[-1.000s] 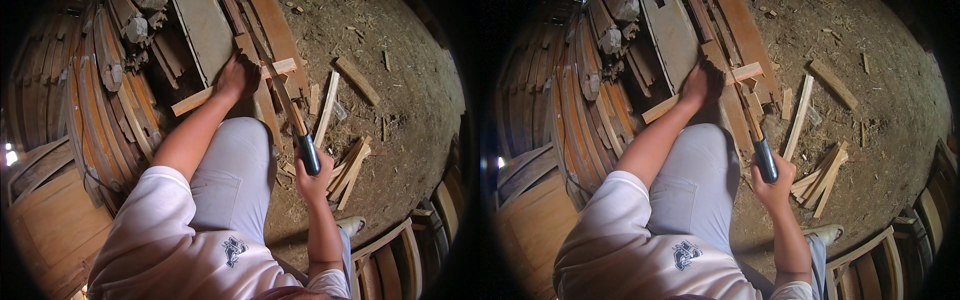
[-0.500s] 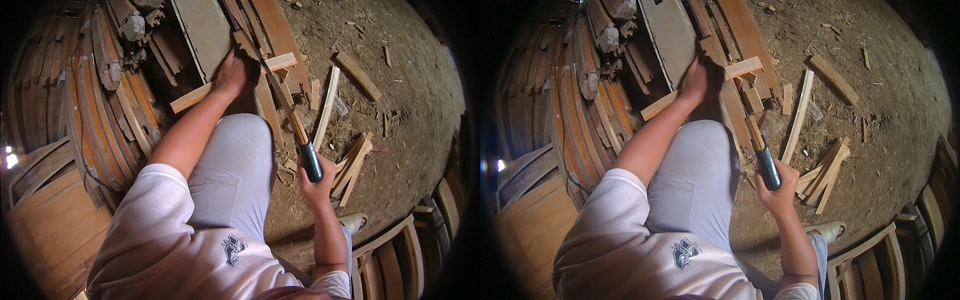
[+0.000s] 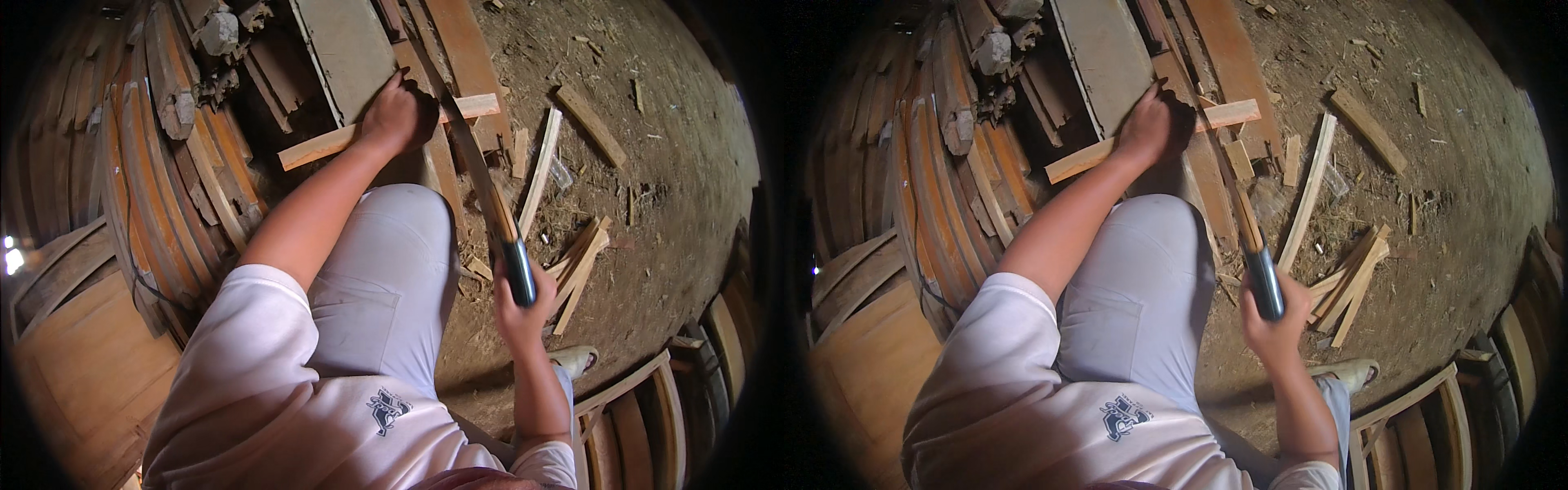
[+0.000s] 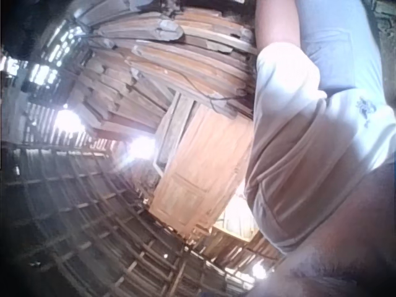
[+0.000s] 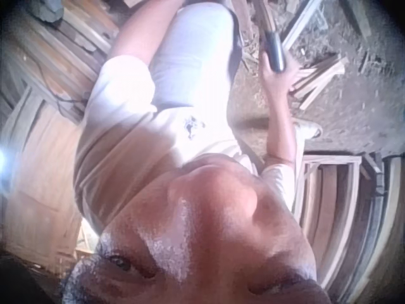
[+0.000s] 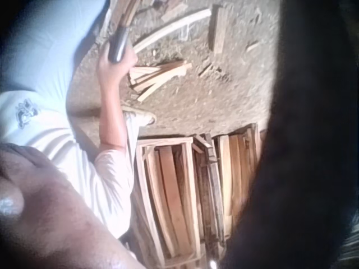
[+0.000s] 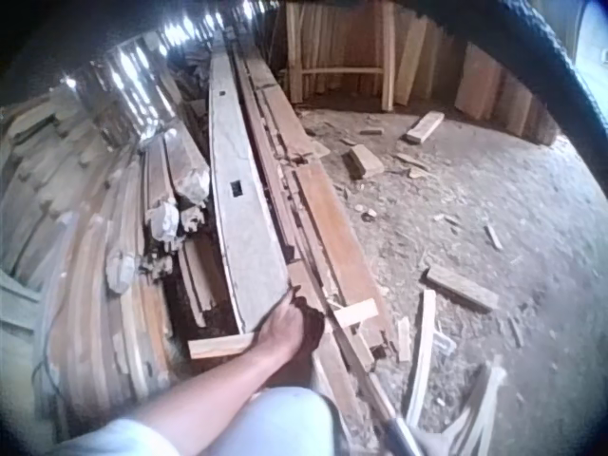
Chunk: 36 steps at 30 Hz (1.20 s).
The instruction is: The person sits on the floor and uses a hand saw to cut small wooden strips into shorter pieces. They hold the wood with one hand and saw with the other, periodically inspecting the cut pieces and stacking them on the ground.
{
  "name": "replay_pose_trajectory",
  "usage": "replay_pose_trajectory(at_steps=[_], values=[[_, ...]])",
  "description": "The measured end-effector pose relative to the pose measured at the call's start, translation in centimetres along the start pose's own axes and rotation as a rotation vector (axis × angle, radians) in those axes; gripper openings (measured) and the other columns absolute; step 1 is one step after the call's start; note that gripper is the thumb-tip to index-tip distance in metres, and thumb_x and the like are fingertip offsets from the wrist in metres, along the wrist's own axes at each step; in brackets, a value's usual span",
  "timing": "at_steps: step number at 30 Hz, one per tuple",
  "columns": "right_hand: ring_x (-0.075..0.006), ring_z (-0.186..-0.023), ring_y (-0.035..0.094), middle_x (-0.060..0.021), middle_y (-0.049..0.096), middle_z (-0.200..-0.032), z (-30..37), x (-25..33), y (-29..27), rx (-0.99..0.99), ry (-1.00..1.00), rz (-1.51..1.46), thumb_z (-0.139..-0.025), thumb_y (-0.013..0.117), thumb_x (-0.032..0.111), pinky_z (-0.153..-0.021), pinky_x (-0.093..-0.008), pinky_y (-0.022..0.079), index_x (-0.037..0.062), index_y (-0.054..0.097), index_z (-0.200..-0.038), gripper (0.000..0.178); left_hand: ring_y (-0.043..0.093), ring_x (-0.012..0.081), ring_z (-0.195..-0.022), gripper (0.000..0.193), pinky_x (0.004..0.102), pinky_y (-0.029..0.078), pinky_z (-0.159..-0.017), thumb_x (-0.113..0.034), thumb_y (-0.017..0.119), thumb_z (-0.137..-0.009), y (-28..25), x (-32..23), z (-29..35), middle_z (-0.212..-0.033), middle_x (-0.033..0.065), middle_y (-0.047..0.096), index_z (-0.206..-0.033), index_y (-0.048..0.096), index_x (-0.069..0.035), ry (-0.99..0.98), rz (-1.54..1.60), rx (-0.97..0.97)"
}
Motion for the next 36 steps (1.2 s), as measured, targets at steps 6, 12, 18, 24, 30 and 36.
replay_pose_trajectory(at_steps=[6,12,18,24,30,36], values=[[-0.0144,-0.058,0.066,-0.0073,0.065,-0.067,-1.0,-2.1,3.4,0.081,0.155,-0.104,-0.080,0.066,0.001,-0.059,-0.0293,0.051,0.0003,0.067,-0.085,0.006,0.059,0.0341,-0.125,0.021,0.0425,0.033,-0.122,-0.011,0.055,-0.089,1.7,1.1,0.4,-0.111,0.0239,0.069,-0.097,0.072,-0.002,0.245,-0.179,-0.108],[-0.0247,-0.057,0.069,-0.0118,0.066,-0.067,5.1,-1.3,-1.2,0.118,0.087,0.080,-0.073,0.070,0.002,-0.061,-0.0315,0.053,-0.0013,0.068,-0.086,0.013,0.048,0.0370,-0.141,0.024,0.0388,0.035,-0.121,-0.008,0.050,-0.092,0.1,-1.8,-0.2,-0.120,0.0270,0.067,-0.096,0.070,0.004,0.122,-0.403,0.176],[-0.0221,-0.057,0.068,-0.0104,0.065,-0.066,-0.9,-0.4,2.3,0.002,0.060,-0.027,-0.076,0.070,0.003,-0.060,-0.0309,0.052,0.0003,0.068,-0.083,0.008,0.055,0.0374,-0.132,0.024,0.0410,0.033,-0.122,-0.015,0.056,-0.091,-0.3,-0.5,0.1,-0.109,0.0234,0.071,-0.094,0.075,-0.001,0.091,-0.059,-0.047],[-0.0211,-0.058,0.069,-0.0096,0.065,-0.065,1.2,-1.5,2.0,0.096,0.160,-0.029,-0.076,0.068,0.003,-0.060,-0.0304,0.052,0.0005,0.068,-0.083,0.008,0.060,0.0382,-0.120,0.023,0.0421,0.030,-0.123,-0.021,0.063,-0.089,0.0,-1.2,0.6,-0.106,0.0200,0.073,-0.102,0.076,-0.007,0.288,-0.295,-0.110],[-0.0225,-0.058,0.070,-0.0103,0.066,-0.065,3.4,1.1,-2.5,0.137,0.174,0.020,-0.074,0.068,0.004,-0.060,-0.0310,0.054,-0.0021,0.067,-0.082,0.010,0.066,0.0358,-0.103,0.022,0.0433,0.031,-0.122,-0.021,0.061,-0.087,-1.1,-4.6,-0.2,-0.086,0.0218,0.072,-0.079,0.075,-0.005,0.338,-0.349,0.036],[-0.0215,-0.057,0.067,-0.0113,0.066,-0.066,-2.6,-1.7,3.5,0.060,0.209,-0.084,-0.078,0.069,0.005,-0.060,-0.0314,0.051,0.0001,0.069,-0.085,0.009,0.069,0.0348,-0.092,0.026,0.0449,0.031,-0.122,-0.023,0.057,-0.088,-0.3,-5.1,-0.5,-0.086,0.0189,0.074,-0.086,0.077,-0.007,0.412,-0.497,0.125]])
Point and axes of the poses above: each hand's wrist, its own z-axis away from the middle knuckle, its own y-axis out of the palm, x = y × z, the point moved 6 cm from there along -z, towards the middle knuckle
